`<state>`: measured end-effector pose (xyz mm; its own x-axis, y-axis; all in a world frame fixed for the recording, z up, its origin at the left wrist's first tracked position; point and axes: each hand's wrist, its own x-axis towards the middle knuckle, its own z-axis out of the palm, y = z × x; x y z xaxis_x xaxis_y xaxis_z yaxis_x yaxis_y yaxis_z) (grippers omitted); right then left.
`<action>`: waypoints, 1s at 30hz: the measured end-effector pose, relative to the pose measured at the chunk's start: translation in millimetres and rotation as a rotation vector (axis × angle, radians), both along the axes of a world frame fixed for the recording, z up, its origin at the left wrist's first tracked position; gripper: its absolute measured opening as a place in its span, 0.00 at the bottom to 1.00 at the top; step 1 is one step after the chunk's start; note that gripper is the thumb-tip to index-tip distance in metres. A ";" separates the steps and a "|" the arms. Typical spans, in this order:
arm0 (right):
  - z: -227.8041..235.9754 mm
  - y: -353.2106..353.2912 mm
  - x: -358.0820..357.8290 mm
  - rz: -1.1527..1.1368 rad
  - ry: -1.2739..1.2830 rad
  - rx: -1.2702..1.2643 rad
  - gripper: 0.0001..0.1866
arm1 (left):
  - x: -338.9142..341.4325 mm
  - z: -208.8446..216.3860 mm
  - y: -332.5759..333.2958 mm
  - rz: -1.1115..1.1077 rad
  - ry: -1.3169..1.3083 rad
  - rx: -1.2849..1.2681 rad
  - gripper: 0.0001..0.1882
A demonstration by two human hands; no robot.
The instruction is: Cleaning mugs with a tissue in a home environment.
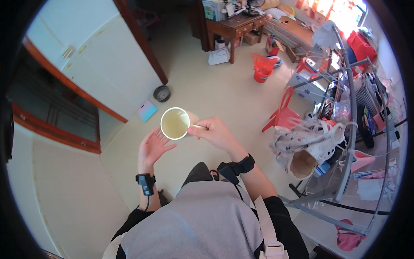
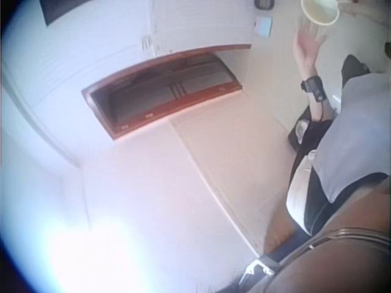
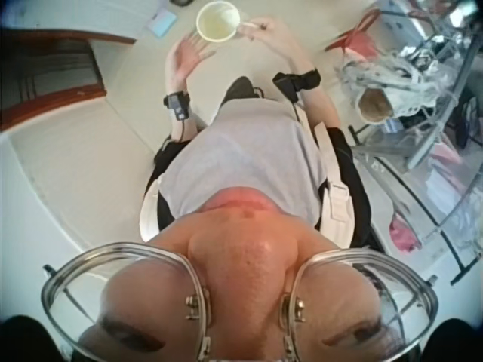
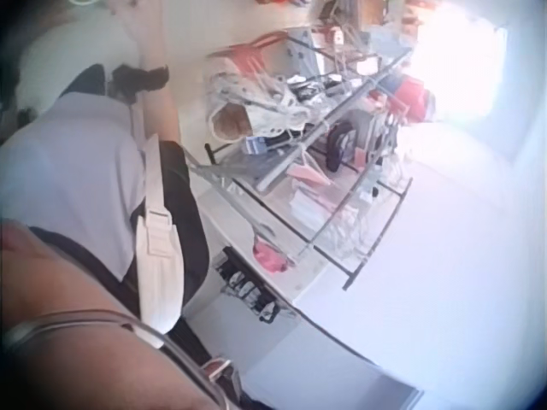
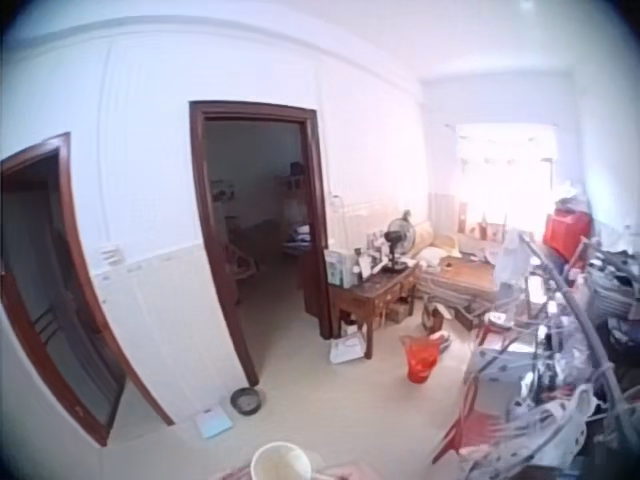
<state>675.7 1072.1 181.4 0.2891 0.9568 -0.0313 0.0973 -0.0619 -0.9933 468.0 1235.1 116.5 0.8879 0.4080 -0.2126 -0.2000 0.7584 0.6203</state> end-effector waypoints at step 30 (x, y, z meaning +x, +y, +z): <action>-51.1 317.8 541.1 -0.255 0.533 0.338 0.18 | 693.7 -35.3 331.3 -0.648 -0.184 0.034 0.25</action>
